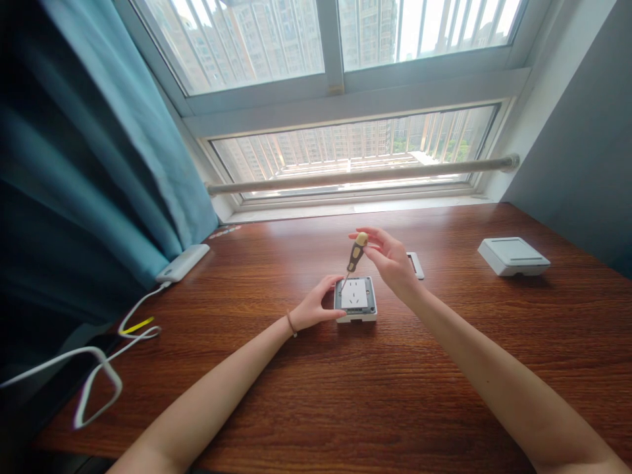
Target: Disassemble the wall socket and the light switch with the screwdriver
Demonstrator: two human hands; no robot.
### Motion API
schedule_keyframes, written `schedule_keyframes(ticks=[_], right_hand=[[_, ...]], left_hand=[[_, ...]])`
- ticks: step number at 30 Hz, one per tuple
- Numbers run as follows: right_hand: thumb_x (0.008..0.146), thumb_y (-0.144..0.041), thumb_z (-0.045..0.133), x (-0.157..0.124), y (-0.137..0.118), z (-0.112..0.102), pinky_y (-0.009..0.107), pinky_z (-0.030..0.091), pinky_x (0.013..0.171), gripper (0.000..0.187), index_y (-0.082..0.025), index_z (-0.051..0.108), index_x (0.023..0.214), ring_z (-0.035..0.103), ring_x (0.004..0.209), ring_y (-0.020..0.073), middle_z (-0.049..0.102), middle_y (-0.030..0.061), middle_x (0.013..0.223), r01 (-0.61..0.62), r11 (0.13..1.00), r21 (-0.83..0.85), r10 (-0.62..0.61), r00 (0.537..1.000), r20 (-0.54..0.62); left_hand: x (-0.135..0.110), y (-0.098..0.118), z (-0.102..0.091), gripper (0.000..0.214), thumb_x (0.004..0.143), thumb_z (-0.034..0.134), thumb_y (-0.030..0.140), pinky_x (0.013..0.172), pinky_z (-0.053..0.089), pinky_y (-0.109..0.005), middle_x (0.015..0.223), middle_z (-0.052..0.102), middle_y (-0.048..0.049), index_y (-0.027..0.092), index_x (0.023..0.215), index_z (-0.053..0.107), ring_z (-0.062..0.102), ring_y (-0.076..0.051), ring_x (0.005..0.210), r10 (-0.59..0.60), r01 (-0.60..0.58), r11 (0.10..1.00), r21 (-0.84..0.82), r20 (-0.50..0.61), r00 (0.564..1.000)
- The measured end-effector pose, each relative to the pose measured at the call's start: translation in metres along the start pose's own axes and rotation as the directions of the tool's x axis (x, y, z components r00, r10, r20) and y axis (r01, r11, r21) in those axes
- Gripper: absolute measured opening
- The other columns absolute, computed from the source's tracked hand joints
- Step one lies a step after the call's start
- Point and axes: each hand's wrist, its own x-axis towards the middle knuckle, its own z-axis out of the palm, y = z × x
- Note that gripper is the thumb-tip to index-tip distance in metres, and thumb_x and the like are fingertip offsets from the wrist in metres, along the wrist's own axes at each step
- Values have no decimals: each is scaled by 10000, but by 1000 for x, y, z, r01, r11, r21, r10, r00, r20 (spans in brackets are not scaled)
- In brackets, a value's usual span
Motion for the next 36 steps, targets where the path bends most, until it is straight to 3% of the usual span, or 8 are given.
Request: schedule_keyframes(ticks=[5, 9, 13, 20, 24, 28, 33, 36], right_hand=[[715, -325, 679, 1, 6, -1, 367, 476, 810, 265, -221, 627, 953, 615, 833, 187, 659, 27, 916, -17, 992, -123, 3, 994, -113], [787, -284, 606, 1, 5, -3, 375, 448, 856, 327, -215, 560, 1104, 604, 934, 196, 671, 53, 968, -39, 999, -12, 39, 998, -51], [840, -247, 527, 0, 3, -2, 381, 393, 942, 255, -199, 565, 1087, 556, 1054, 191, 639, 73, 1090, -13, 997, 81, 12, 1000, 10], [702, -303, 695, 1, 6, 0, 388, 460, 826, 293, -222, 623, 974, 597, 900, 208, 645, 40, 963, 7, 986, -168, -22, 996, -89], [791, -268, 595, -1, 1, -1, 397, 445, 862, 340, -223, 545, 1125, 590, 965, 206, 658, 63, 1004, -15, 1000, -22, 15, 1000, 2], [794, -278, 591, -2, -2, 1, 388, 450, 863, 298, -223, 546, 1084, 578, 992, 207, 622, 70, 1080, -39, 996, 75, 36, 999, 38], [696, -279, 698, -2, 5, 3, 317, 505, 726, 276, -225, 607, 951, 596, 771, 160, 579, -6, 787, -38, 999, -32, 37, 998, -49], [705, -249, 684, -2, 7, 4, 336, 515, 771, 399, -231, 555, 1082, 610, 819, 174, 595, -2, 796, -26, 999, 19, 27, 998, -53]], left_hand=[[0, -3, 0, 730, 641, 728, 365, 1017, 345, -408, 1278, 427, -112, 204, 1268, 391, 426, -258, 1180, 3, -3, 1000, 21, 4, 1000], [0, -5, 1, 737, 631, 735, 363, 1014, 348, -404, 1270, 438, -110, 201, 1264, 392, 435, -259, 1171, 9, -9, 1000, 14, -4, 1000], [0, -3, 1, 728, 637, 732, 357, 1015, 348, -404, 1272, 437, -109, 205, 1262, 392, 441, -256, 1167, 8, -8, 1000, 11, -2, 1000], [0, -4, 1, 736, 635, 734, 354, 1022, 343, -410, 1277, 428, -111, 207, 1269, 390, 429, -256, 1181, 9, -9, 1000, 17, -7, 1000], [0, -2, 1, 728, 636, 732, 351, 1010, 355, -408, 1265, 441, -112, 202, 1264, 397, 440, -259, 1169, 8, -8, 1000, 4, -6, 1000], [0, -2, 1, 725, 636, 734, 347, 1011, 355, -407, 1268, 439, -113, 203, 1263, 400, 439, -257, 1171, 5, -5, 1000, 5, -9, 1000], [0, -4, 1, 733, 633, 735, 349, 1019, 348, -406, 1276, 429, -111, 206, 1268, 397, 428, -257, 1184, 5, -5, 1000, 14, -7, 1000], [0, -3, 1, 726, 638, 731, 350, 1018, 350, -407, 1270, 432, -111, 206, 1267, 399, 432, -256, 1177, 4, -4, 1000, 16, -1, 1000]])
